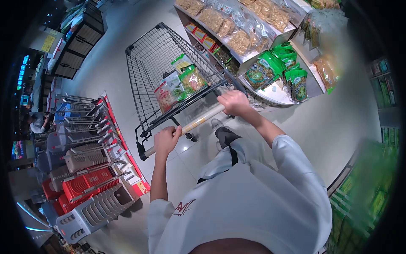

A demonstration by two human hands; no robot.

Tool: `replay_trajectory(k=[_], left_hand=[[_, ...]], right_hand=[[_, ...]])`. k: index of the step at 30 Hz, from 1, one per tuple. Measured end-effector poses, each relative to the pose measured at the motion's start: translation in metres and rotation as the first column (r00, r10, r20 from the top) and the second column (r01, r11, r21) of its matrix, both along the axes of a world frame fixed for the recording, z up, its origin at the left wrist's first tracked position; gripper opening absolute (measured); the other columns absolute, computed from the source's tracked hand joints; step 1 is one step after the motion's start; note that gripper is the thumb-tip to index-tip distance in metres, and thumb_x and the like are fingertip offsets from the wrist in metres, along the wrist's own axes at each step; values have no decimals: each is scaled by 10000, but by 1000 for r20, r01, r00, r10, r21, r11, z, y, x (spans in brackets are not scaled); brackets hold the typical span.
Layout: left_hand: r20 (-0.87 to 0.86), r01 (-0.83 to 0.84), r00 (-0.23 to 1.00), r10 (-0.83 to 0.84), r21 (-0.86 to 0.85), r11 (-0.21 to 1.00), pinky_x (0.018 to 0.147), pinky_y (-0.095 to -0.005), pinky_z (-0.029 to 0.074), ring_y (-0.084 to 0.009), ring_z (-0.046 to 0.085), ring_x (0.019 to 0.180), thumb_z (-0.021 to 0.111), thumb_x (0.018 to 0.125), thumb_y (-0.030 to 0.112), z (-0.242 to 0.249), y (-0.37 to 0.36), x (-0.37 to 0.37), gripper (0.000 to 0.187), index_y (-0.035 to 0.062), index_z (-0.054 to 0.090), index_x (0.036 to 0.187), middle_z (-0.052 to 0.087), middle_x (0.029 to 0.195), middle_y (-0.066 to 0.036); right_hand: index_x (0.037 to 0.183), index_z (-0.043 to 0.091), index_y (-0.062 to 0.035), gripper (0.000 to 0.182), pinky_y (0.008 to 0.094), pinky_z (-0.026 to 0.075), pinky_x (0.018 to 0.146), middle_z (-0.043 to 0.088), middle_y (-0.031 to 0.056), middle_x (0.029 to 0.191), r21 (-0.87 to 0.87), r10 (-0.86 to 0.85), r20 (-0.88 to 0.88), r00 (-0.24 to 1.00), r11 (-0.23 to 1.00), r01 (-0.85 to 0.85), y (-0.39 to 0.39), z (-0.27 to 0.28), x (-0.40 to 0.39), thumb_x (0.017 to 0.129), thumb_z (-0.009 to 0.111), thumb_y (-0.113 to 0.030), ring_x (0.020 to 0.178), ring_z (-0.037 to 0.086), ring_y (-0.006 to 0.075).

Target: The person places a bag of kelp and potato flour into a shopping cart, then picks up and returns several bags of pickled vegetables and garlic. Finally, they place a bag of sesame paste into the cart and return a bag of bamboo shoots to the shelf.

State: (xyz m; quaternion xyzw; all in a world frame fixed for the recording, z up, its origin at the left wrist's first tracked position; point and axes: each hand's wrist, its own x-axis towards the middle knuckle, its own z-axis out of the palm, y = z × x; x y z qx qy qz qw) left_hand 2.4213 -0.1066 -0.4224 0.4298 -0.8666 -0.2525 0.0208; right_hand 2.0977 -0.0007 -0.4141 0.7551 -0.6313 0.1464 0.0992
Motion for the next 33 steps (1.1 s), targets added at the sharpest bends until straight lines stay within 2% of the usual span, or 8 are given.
replay_trajectory(k=[2,9,10,15,16,22,33], left_hand=[[13,-2,1000,2,42,999,639,-455,511,-325,673,709,505,935,544,-3,-19,-8,551,63,664,718,675,752,-112],[-16,-84,996,84,10,996,630,-447,506,-316,670,695,535,910,551,-8,-63,-9,531,69,648,718,663,748,-101],[-7,-96,995,96,-3,995,621,-445,503,-316,667,687,541,909,545,-10,-68,-7,524,70,645,713,661,744,-99],[-25,-158,987,156,-70,985,581,-440,485,-319,648,640,563,907,512,-17,-101,0,496,74,621,683,648,714,-85],[-38,-148,989,145,-97,984,544,-426,473,-308,631,588,581,904,485,-25,-110,-6,473,79,606,664,633,683,-72],[-112,-151,985,133,-173,973,484,-394,452,-280,598,509,619,889,434,-36,-155,1,430,93,570,633,582,623,-54],[-150,-190,977,155,-258,947,478,-392,446,-276,572,486,629,881,385,-55,-222,-2,393,99,549,623,549,598,-50]], right_hand=[[734,539,-136,218,350,497,614,546,14,673,17,-3,-1,1000,1000,3,-17,-2,-7,580,692,-133,676,608,214],[795,576,-127,250,361,487,613,543,18,690,35,2,64,998,999,-4,-60,0,-5,584,707,-154,693,612,222],[803,589,-126,240,366,490,623,557,19,705,70,-32,13,999,997,31,-66,-2,-3,600,708,-170,709,619,226],[788,581,-131,215,384,499,653,580,13,728,184,-57,8,998,981,55,-100,-10,4,628,709,-194,733,634,225],[779,577,-132,211,385,498,653,577,12,718,199,-61,26,998,978,55,-109,-18,-2,627,709,-194,729,634,226],[744,561,-126,169,382,492,626,578,19,697,195,-84,77,994,979,68,-157,-17,6,640,688,-167,708,633,226],[743,571,-138,137,378,485,624,583,6,689,250,-58,74,996,968,37,-231,-27,-2,645,664,-161,711,625,218]])
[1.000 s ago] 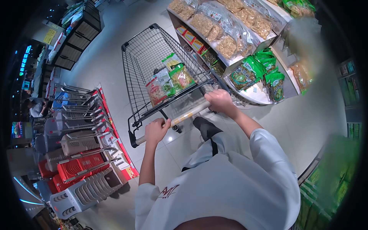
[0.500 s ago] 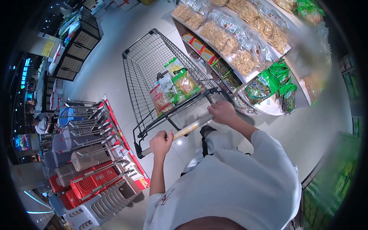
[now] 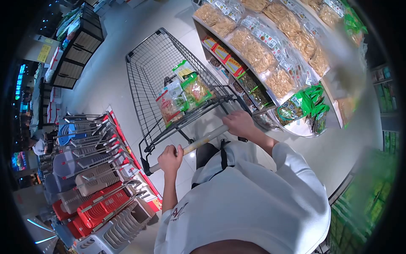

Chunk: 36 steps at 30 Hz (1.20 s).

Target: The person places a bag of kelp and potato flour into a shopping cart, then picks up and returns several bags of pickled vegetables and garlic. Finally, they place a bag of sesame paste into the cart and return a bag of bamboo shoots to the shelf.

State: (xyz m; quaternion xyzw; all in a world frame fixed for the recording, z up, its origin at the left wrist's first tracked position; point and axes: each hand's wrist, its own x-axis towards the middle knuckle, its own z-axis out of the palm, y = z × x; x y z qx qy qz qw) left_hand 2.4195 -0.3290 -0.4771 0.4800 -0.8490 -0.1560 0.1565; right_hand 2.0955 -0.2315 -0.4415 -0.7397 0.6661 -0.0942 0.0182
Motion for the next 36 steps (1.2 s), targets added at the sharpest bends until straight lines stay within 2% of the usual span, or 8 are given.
replay_trajectory(k=[6,8,12,17,21,27,33,36], left_hand=[[-58,69,996,-73,-71,995,448,-368,438,-246,548,464,687,837,322,-11,-32,4,345,108,526,619,512,590,-50],[-71,99,992,-105,-78,992,453,-367,439,-242,547,473,693,830,308,-7,-41,7,334,109,524,623,497,584,-50],[-103,135,985,-135,-5,991,469,-362,455,-234,563,521,703,827,294,-4,-66,3,316,105,531,642,509,612,-47],[-73,221,974,-215,102,970,496,-373,491,-250,605,569,671,864,288,-4,-101,1,286,99,558,684,562,659,-62],[-71,236,971,-229,116,965,497,-375,497,-255,610,574,651,880,300,-12,-127,-7,289,99,565,691,568,666,-63],[-23,262,965,-262,172,950,527,-395,494,-266,616,595,596,917,298,-16,-167,-17,295,94,576,705,576,666,-66],[-45,300,954,-296,147,943,511,-382,510,-258,627,586,613,914,329,-26,-204,-44,321,92,594,699,583,666,-69],[-40,329,944,-326,147,933,533,-399,499,-273,627,598,565,940,287,-21,-228,-52,309,83,605,711,604,672,-71]], right_hand=[[744,572,-136,128,370,476,629,565,10,686,45,-41,-12,999,998,41,-27,3,8,649,655,-157,706,606,223],[729,559,-133,151,367,458,628,538,17,686,63,-77,39,996,995,74,-37,8,12,620,657,-170,706,587,221],[731,567,-139,158,371,442,613,523,17,678,20,-92,-23,996,996,92,-60,6,15,609,663,-169,695,574,217],[714,570,-133,143,366,426,613,525,17,668,-2,-141,-43,989,990,141,-88,1,16,626,671,-182,681,575,214],[710,573,-119,134,363,418,608,539,29,669,89,-168,-6,986,982,167,-117,2,13,653,673,-188,672,575,229],[696,577,-149,145,360,419,591,543,7,655,57,-162,-38,986,985,164,-144,-12,4,623,693,-195,651,577,215],[693,593,-167,127,351,419,585,543,-3,639,-33,-164,-41,986,986,162,-176,-29,-23,614,691,-179,627,572,205],[678,581,-158,120,352,421,587,545,6,640,-59,-194,-65,979,980,190,-197,-26,-31,614,683,-172,637,571,211]])
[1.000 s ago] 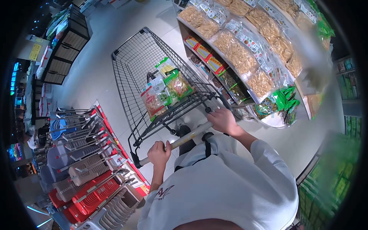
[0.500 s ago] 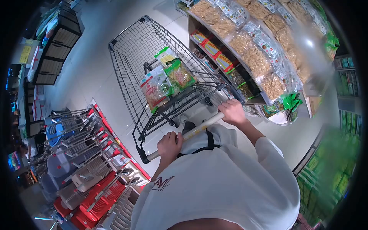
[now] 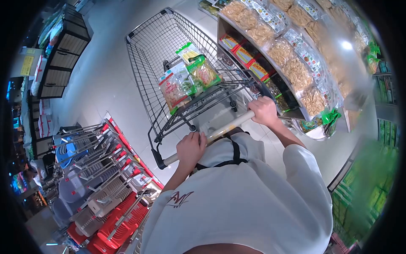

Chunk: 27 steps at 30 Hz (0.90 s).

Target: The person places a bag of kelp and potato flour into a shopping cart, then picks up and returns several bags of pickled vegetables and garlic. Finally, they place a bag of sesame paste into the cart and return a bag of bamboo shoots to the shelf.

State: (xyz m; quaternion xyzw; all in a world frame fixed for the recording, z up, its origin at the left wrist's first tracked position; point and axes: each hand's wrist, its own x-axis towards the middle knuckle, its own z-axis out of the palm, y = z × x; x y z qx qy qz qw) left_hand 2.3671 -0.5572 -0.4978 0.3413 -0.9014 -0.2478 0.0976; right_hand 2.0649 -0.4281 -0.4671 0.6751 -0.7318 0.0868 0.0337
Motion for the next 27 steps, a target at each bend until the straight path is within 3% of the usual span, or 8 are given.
replay_trajectory(k=[3,6,15,27], left_hand=[[-24,64,998,-66,-48,997,516,-389,511,-258,641,599,573,954,304,6,-28,-9,328,87,618,712,606,667,-74],[9,86,996,-86,10,996,520,-393,511,-264,648,616,547,972,298,-1,-57,-25,342,80,627,721,619,677,-83],[123,0,992,-24,190,982,580,-463,509,-327,655,675,515,979,349,-1,-142,-67,371,74,631,758,634,719,-102],[158,-26,987,13,80,996,538,-440,489,-319,637,623,555,943,308,-18,-243,-111,344,69,607,702,601,668,-97]], right_hand=[[679,564,-153,130,354,423,586,535,14,637,-34,-13,-25,1000,999,12,-24,4,-7,616,676,-170,638,569,215],[685,560,-154,139,357,425,587,523,11,638,-58,-4,-43,999,998,2,-47,-9,-23,613,677,-172,643,569,215],[697,552,-148,154,355,426,583,506,11,648,-108,3,-23,1000,994,-6,-123,-28,-62,615,681,-166,649,564,214],[750,546,-108,190,358,429,656,512,30,725,-92,-25,53,998,995,30,-223,-34,-100,606,670,-115,729,562,224]])
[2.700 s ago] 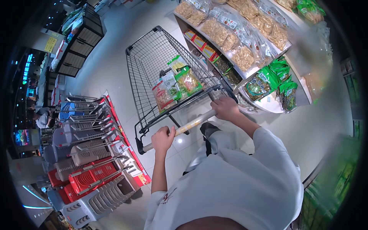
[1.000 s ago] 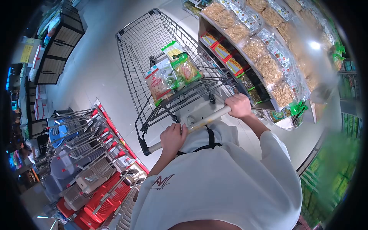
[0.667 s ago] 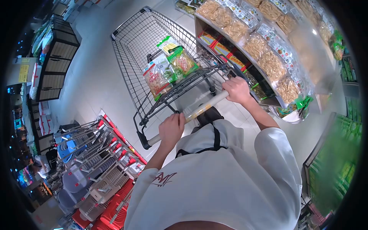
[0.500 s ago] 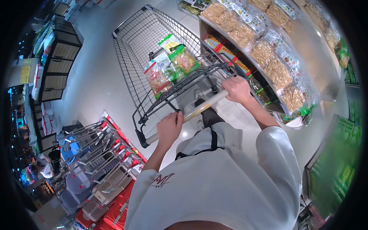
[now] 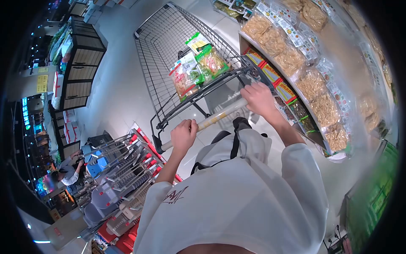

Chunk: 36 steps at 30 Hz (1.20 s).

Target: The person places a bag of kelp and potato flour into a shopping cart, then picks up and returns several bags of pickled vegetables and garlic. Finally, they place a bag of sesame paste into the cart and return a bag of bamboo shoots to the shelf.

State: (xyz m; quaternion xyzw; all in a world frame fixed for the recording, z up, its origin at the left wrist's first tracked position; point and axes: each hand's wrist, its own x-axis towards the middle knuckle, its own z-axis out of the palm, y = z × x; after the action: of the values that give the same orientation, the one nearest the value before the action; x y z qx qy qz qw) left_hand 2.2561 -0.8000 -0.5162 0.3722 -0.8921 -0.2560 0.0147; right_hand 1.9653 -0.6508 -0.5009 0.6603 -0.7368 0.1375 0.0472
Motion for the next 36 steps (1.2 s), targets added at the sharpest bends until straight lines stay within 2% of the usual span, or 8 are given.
replay_trajectory(k=[6,12,15,18,22,29,31,36], left_hand=[[-163,-49,987,19,-183,982,486,-395,446,-267,576,541,620,902,294,-18,-39,-14,327,96,562,648,542,607,-63],[-165,-35,986,-8,-261,965,476,-389,433,-252,556,523,651,877,311,-38,-86,-19,351,99,534,623,511,588,-58],[-197,-41,980,5,-178,983,480,-397,438,-264,565,534,646,877,323,-43,-110,-23,357,97,536,623,516,595,-64],[-93,15,995,-24,-94,995,503,-412,467,-285,606,565,604,903,353,-37,-139,-30,381,89,566,631,570,616,-78],[46,73,995,-83,176,982,554,-449,513,-330,663,603,532,944,397,-32,-180,-37,437,69,648,681,663,676,-116],[43,135,988,-147,209,969,604,-475,523,-363,667,649,506,958,382,-34,-229,-45,431,59,667,723,681,737,-138],[30,159,985,-169,216,963,617,-479,524,-363,670,664,499,964,367,-38,-243,-46,418,57,672,743,686,761,-144],[-3,199,980,-201,158,967,610,-468,529,-358,672,663,493,970,333,-43,-260,-49,390,53,670,765,691,780,-152]], right_hand=[[783,576,-112,206,354,437,673,525,26,747,22,-18,26,999,1000,17,-40,-10,-15,609,686,-118,753,570,220],[773,573,-119,206,354,437,682,525,26,742,39,-42,23,999,998,41,-81,-24,-19,608,696,-119,762,573,216],[745,558,-120,172,361,426,646,515,29,717,19,-26,20,999,999,26,-103,-27,-23,627,681,-104,729,566,222],[715,545,-129,149,363,414,611,502,31,687,11,-39,48,998,999,39,-123,-23,-20,643,673,-103,696,557,229],[741,562,-140,178,366,423,643,514,16,701,159,-116,-16,993,980,117,-150,-31,-19,619,691,-125,717,567,227],[892,590,-150,313,402,435,723,540,17,825,164,-171,38,985,973,163,-173,-55,-20,603,708,-176,842,571,231],[833,607,-141,193,392,427,686,548,14,763,99,-181,0,983,979,180,-182,-58,-17,678,720,-168,778,583,232],[886,574,-149,201,378,418,710,521,9,812,20,-187,-19,982,982,187,-199,-65,-16,737,703,-190,796,532,226]])
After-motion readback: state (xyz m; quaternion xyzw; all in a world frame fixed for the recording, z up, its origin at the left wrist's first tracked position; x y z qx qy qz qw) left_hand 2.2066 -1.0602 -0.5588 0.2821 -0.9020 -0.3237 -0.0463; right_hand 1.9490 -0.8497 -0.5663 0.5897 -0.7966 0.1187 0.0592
